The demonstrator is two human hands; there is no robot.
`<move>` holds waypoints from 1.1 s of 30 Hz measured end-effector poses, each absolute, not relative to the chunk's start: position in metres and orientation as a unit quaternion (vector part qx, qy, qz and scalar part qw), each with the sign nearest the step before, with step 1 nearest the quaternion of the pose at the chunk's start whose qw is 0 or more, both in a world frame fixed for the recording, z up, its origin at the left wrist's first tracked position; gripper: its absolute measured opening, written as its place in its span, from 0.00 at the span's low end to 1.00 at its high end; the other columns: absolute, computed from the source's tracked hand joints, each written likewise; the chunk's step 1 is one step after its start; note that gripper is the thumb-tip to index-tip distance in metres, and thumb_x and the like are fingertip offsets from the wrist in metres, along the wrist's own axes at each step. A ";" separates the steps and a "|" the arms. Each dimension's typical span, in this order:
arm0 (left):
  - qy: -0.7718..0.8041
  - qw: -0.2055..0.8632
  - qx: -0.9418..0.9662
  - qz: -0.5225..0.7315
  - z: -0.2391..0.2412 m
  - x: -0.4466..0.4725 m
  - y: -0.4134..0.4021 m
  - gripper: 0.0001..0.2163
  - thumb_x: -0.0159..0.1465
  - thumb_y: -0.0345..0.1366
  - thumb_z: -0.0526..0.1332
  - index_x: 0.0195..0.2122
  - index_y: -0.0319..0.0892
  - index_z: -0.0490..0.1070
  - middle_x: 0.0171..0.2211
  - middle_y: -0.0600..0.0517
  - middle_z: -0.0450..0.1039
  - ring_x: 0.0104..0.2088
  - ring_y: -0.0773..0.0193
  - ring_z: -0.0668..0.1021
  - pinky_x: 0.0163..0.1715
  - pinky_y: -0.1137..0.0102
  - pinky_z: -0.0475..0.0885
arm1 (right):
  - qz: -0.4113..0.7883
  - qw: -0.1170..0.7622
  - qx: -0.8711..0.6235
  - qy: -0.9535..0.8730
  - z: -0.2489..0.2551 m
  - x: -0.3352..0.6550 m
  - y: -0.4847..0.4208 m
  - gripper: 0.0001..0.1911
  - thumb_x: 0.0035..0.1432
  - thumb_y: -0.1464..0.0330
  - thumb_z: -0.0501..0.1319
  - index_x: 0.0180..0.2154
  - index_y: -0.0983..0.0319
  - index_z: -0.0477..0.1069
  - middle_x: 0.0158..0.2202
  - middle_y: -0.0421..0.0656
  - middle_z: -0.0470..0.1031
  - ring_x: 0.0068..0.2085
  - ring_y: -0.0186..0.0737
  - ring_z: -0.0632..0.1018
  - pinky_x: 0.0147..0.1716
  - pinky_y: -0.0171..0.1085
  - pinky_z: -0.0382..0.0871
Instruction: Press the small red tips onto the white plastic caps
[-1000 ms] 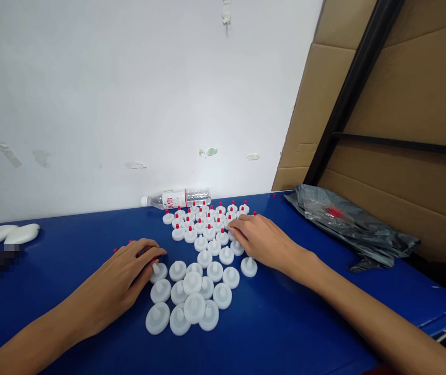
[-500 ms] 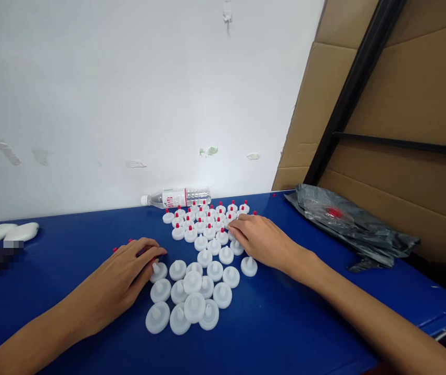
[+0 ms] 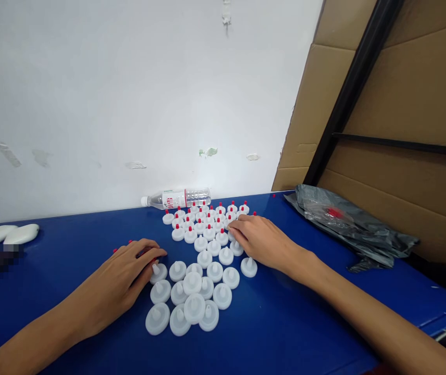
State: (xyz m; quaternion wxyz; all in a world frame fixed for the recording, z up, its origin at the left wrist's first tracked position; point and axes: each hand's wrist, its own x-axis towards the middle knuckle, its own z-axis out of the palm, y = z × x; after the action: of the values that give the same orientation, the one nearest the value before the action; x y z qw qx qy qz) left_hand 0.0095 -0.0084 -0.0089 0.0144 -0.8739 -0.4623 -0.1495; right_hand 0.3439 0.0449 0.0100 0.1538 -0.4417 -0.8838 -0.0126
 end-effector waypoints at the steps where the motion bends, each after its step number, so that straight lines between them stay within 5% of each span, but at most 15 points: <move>1: -0.462 0.015 -0.874 -0.149 -0.009 0.009 -0.008 0.16 0.75 0.37 0.45 0.55 0.49 0.70 0.52 0.48 0.72 0.47 0.53 0.78 0.50 0.54 0.72 | -0.013 0.153 -0.441 -0.884 0.010 0.344 0.045 0.17 0.75 0.65 0.50 0.46 0.59 0.77 0.40 0.46 0.80 0.40 0.45 0.81 0.39 0.39 0.69; 20: -0.466 -0.005 -0.869 -0.163 -0.004 0.011 -0.008 0.15 0.76 0.41 0.45 0.52 0.50 0.71 0.51 0.50 0.73 0.47 0.53 0.76 0.50 0.54 0.69 | -0.034 0.157 -0.451 -0.878 0.021 0.342 0.041 0.19 0.77 0.64 0.47 0.42 0.59 0.76 0.37 0.45 0.78 0.37 0.43 0.78 0.37 0.39 0.64; 33: -0.527 0.108 -0.809 -0.237 0.006 0.000 0.000 0.16 0.74 0.38 0.48 0.48 0.43 0.75 0.50 0.43 0.75 0.52 0.46 0.72 0.50 0.48 0.67 | -0.086 0.221 -0.467 -0.852 0.029 0.340 0.038 0.23 0.77 0.62 0.47 0.34 0.61 0.75 0.32 0.46 0.77 0.34 0.46 0.76 0.35 0.42 0.62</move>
State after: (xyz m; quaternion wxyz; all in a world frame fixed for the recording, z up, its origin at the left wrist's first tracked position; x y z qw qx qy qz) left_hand 0.0002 0.0002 0.0060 0.1078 -0.8088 -0.5271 -0.2373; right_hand 0.3397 0.0385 0.0288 0.2209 -0.4667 -0.8521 -0.0859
